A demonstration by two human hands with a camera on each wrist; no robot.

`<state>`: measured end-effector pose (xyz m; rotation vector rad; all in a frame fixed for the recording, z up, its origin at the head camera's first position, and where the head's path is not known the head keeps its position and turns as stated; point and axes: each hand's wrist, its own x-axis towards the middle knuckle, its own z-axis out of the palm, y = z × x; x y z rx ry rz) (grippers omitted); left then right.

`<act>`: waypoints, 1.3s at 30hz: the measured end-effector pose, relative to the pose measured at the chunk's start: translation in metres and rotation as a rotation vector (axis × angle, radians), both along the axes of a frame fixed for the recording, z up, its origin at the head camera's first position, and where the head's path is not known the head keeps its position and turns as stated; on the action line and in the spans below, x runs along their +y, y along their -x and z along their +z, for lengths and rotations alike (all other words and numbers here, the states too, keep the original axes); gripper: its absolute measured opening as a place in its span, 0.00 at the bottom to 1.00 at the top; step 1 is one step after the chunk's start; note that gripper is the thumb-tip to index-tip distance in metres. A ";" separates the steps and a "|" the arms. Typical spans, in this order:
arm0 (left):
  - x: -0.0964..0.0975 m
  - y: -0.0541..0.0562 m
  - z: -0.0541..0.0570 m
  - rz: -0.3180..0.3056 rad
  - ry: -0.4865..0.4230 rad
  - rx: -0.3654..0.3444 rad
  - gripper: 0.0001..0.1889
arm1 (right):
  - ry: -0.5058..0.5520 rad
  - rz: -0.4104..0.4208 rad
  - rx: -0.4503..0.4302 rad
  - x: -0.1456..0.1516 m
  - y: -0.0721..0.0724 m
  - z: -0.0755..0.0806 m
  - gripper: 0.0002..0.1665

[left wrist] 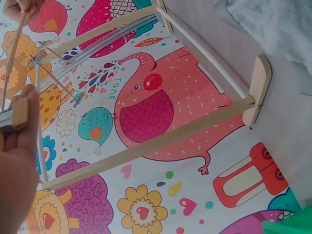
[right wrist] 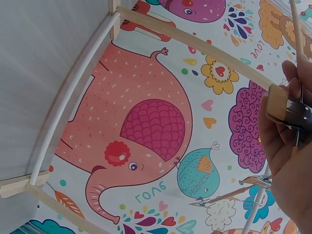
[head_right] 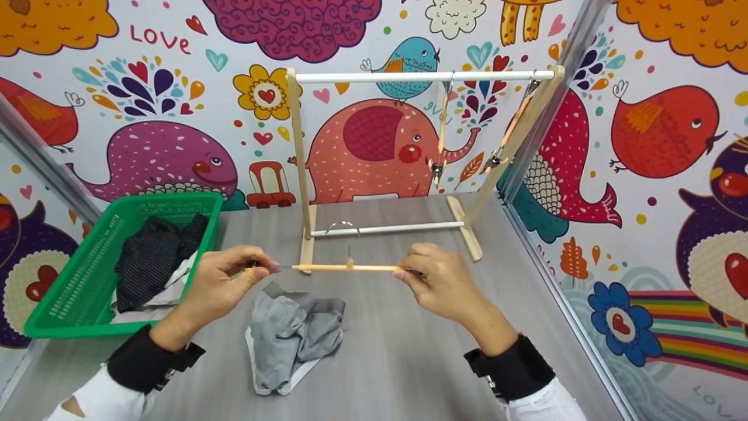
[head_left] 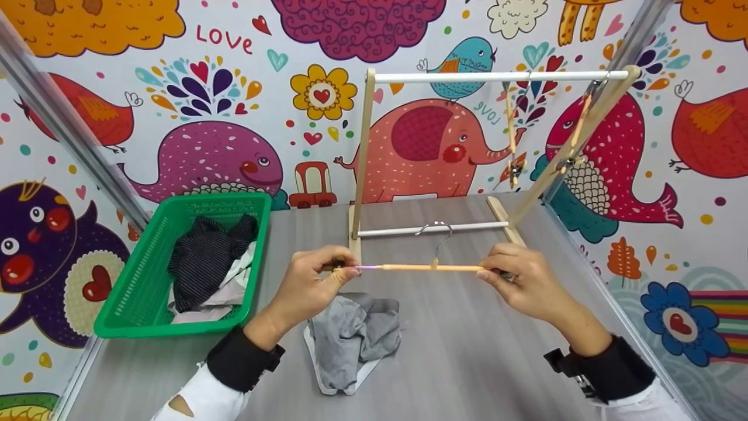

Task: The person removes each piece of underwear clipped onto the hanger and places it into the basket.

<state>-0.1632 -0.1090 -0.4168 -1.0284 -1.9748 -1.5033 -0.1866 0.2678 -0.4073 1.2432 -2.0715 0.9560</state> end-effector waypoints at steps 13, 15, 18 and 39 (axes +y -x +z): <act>-0.005 -0.001 -0.010 0.022 -0.034 -0.053 0.17 | 0.012 0.031 -0.051 -0.002 -0.004 0.004 0.05; -0.007 -0.002 -0.012 0.020 -0.034 -0.075 0.19 | 0.024 0.031 -0.064 -0.002 -0.005 0.005 0.12; -0.007 -0.002 -0.015 0.013 -0.030 -0.082 0.22 | 0.041 0.036 -0.080 -0.001 -0.006 0.006 0.12; -0.011 -0.006 -0.036 0.073 -0.022 -0.183 0.27 | 0.079 -0.017 -0.101 -0.003 -0.007 0.010 0.18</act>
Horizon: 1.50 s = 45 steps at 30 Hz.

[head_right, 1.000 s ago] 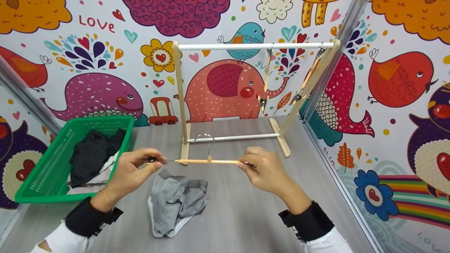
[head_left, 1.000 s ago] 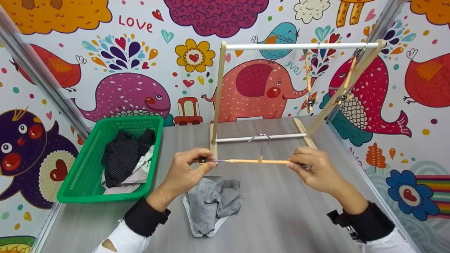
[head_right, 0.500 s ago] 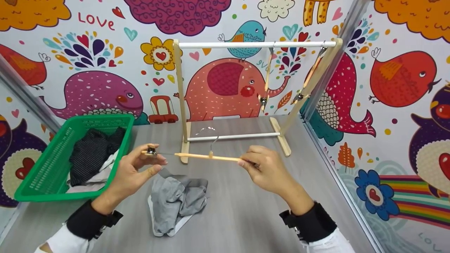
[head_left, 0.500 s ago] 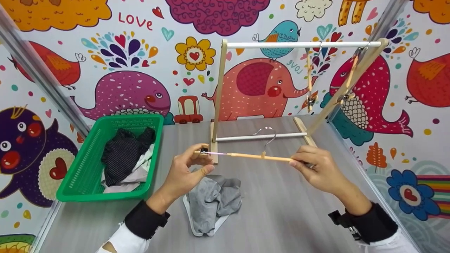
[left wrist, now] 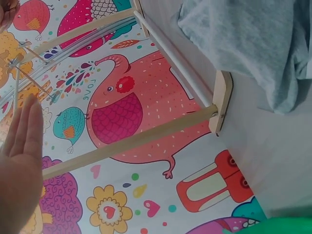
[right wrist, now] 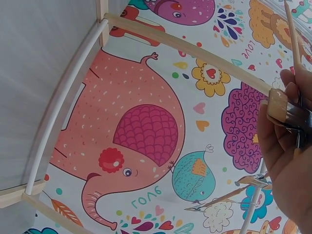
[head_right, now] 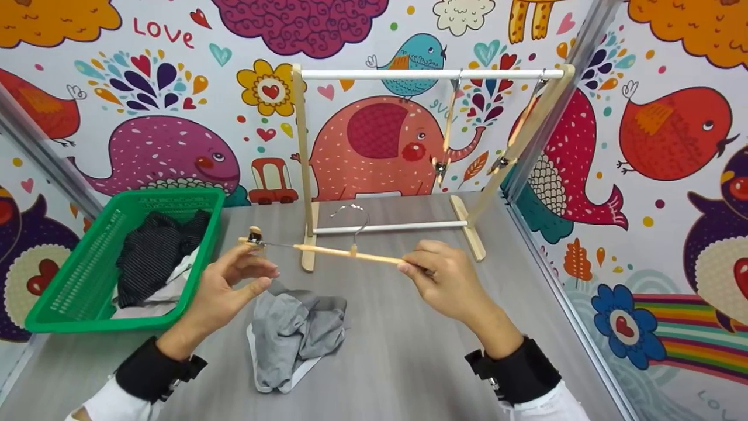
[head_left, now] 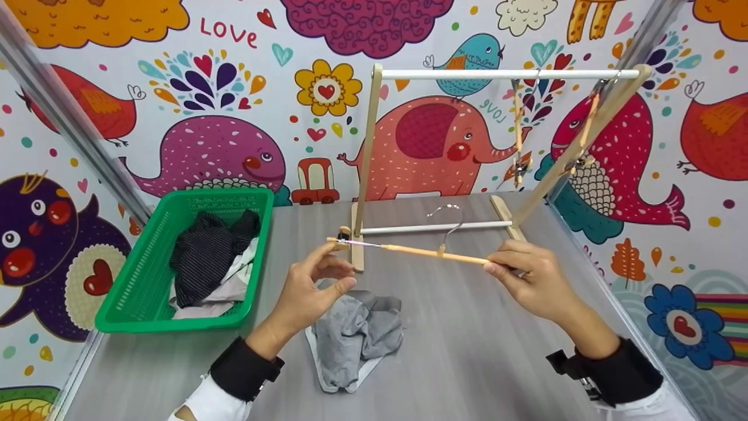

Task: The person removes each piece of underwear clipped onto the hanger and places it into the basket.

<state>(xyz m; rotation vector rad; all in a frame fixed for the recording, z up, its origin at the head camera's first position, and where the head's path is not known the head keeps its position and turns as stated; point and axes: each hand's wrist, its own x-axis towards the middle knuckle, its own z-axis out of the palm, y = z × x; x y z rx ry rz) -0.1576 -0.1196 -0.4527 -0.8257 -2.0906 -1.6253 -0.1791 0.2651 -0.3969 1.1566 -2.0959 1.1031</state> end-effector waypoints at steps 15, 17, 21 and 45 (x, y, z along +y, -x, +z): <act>0.012 -0.013 -0.031 0.008 0.147 -0.105 0.28 | 0.133 -0.168 0.032 -0.009 0.003 0.002 0.16; 0.013 -0.014 -0.036 0.012 0.169 -0.106 0.28 | 0.144 -0.180 0.027 -0.010 0.004 0.003 0.16; 0.014 -0.016 -0.046 0.024 0.207 -0.124 0.30 | 0.162 -0.205 0.026 -0.011 0.004 0.004 0.17; 0.010 -0.015 -0.091 0.095 0.424 -0.273 0.46 | 0.192 -0.348 0.043 -0.010 0.011 0.007 0.11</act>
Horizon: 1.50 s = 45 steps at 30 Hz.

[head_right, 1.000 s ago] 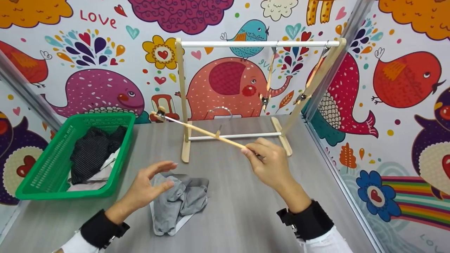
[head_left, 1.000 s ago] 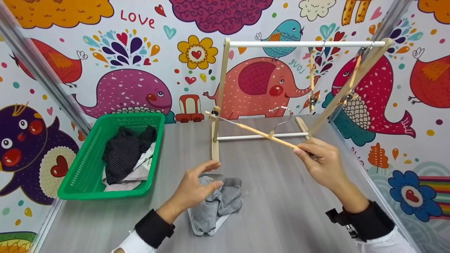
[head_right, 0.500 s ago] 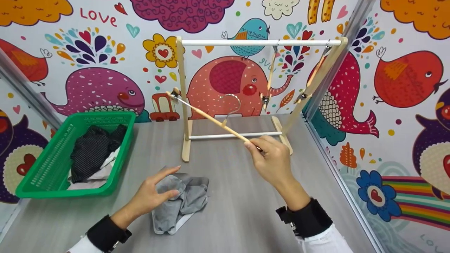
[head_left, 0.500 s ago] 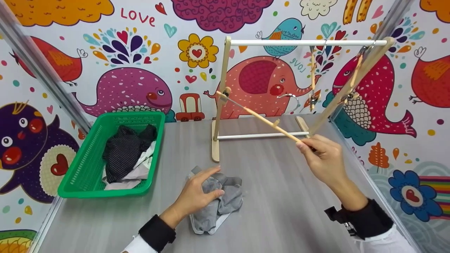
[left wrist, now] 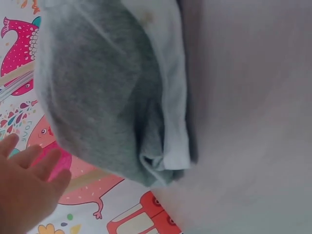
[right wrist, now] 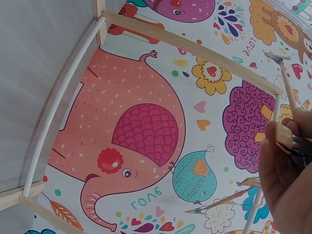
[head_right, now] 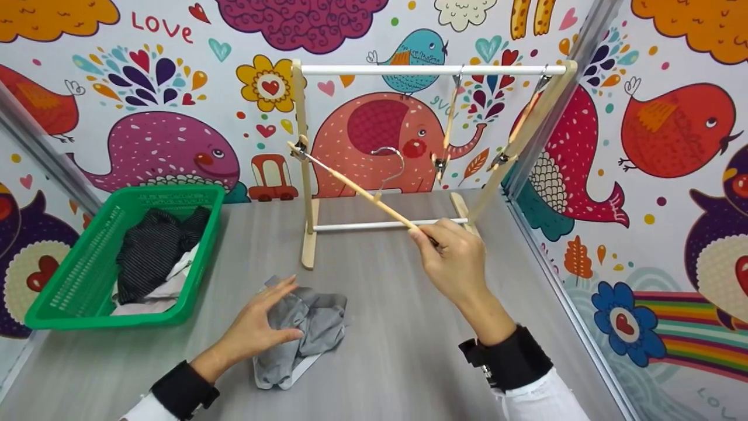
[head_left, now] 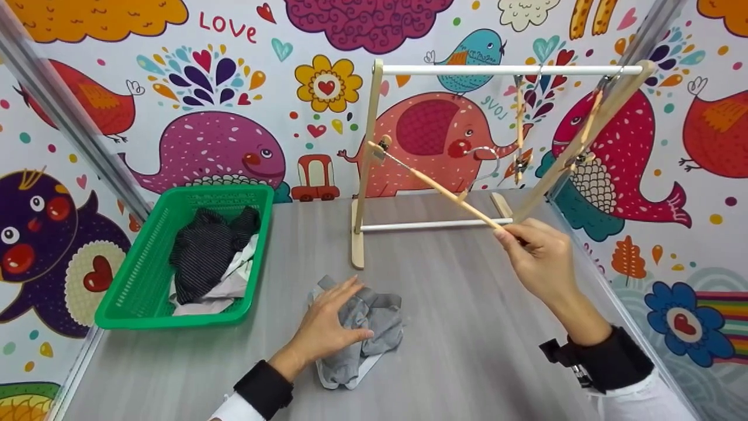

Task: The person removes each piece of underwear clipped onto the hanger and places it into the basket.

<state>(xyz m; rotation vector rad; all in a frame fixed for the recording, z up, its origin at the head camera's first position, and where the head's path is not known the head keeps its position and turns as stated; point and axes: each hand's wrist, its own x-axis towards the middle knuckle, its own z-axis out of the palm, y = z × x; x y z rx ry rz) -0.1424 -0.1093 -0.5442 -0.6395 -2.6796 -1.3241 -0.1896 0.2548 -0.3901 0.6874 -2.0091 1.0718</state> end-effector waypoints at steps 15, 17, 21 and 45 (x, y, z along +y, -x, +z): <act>-0.001 0.001 -0.021 0.007 0.209 0.021 0.59 | -0.051 -0.096 0.059 0.000 0.007 0.003 0.09; 0.000 0.001 -0.024 0.014 0.246 0.013 0.62 | -0.060 -0.103 0.062 -0.001 0.007 0.004 0.09; 0.000 0.001 -0.029 0.031 0.321 0.001 0.67 | -0.096 -0.116 0.064 -0.003 0.007 0.008 0.08; -0.006 0.001 -0.042 0.037 0.367 -0.039 0.55 | -0.233 -0.281 0.128 -0.028 0.012 0.038 0.05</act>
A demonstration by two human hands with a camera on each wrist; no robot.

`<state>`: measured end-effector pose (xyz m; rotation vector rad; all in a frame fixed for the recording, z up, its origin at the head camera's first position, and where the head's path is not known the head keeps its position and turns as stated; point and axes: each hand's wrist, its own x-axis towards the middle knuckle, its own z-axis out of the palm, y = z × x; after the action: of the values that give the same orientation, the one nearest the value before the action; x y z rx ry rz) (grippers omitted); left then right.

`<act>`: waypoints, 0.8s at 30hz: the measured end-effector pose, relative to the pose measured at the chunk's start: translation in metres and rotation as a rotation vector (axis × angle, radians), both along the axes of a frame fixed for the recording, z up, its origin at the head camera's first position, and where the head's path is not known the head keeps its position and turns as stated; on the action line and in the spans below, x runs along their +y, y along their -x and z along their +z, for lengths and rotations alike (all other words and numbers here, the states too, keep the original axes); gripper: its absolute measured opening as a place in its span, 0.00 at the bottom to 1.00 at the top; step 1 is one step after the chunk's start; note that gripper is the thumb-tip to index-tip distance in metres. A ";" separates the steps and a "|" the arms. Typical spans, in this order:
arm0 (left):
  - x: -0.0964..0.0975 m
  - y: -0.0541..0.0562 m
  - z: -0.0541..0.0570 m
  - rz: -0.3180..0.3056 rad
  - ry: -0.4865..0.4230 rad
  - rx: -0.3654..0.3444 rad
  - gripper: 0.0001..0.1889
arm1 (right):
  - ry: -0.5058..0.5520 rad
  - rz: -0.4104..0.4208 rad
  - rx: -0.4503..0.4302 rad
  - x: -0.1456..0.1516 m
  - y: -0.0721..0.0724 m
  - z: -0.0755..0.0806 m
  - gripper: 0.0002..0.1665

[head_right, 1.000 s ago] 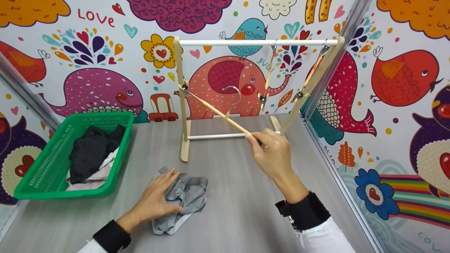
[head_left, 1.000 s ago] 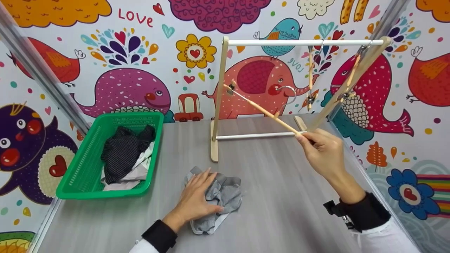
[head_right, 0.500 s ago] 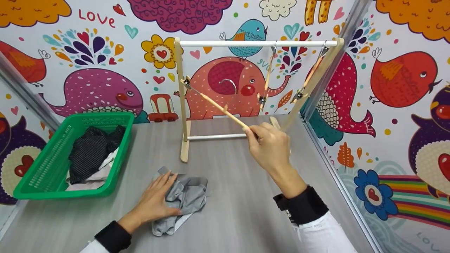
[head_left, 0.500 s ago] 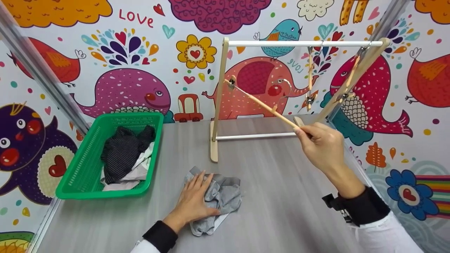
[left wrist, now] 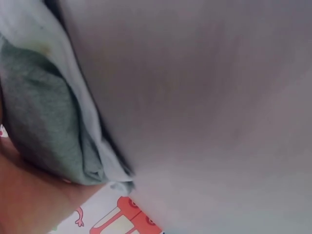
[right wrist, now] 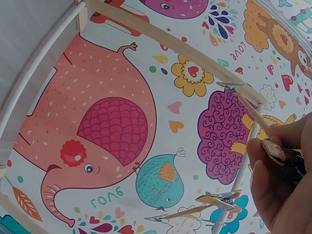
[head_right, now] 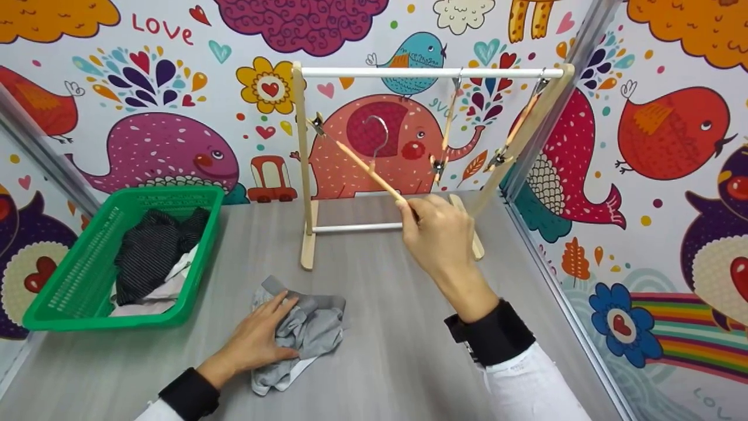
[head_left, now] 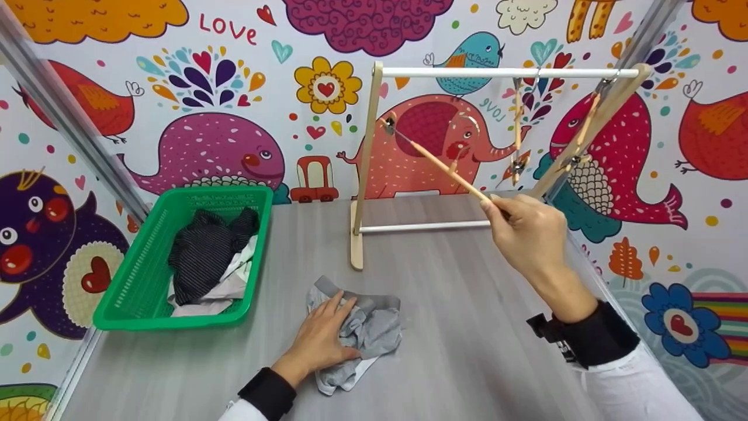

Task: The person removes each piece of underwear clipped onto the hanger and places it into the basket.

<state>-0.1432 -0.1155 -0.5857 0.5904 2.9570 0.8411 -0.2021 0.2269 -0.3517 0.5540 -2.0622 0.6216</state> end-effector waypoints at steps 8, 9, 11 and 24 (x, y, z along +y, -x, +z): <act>-0.001 -0.001 -0.001 -0.025 -0.001 0.005 0.49 | 0.035 -0.025 -0.049 -0.006 0.002 0.004 0.05; -0.001 -0.001 -0.001 -0.027 0.003 0.003 0.48 | 0.033 -0.031 -0.057 -0.008 0.003 0.005 0.06; -0.001 -0.001 0.000 -0.033 0.011 -0.001 0.47 | 0.027 -0.041 -0.063 -0.010 0.004 0.009 0.07; 0.001 -0.004 0.009 -0.068 0.064 0.077 0.29 | -0.022 -0.096 -0.145 -0.022 0.020 0.035 0.11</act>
<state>-0.1396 -0.1142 -0.5763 0.7313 3.0001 0.7308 -0.2226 0.2051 -0.3167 0.4298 -2.2202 0.5984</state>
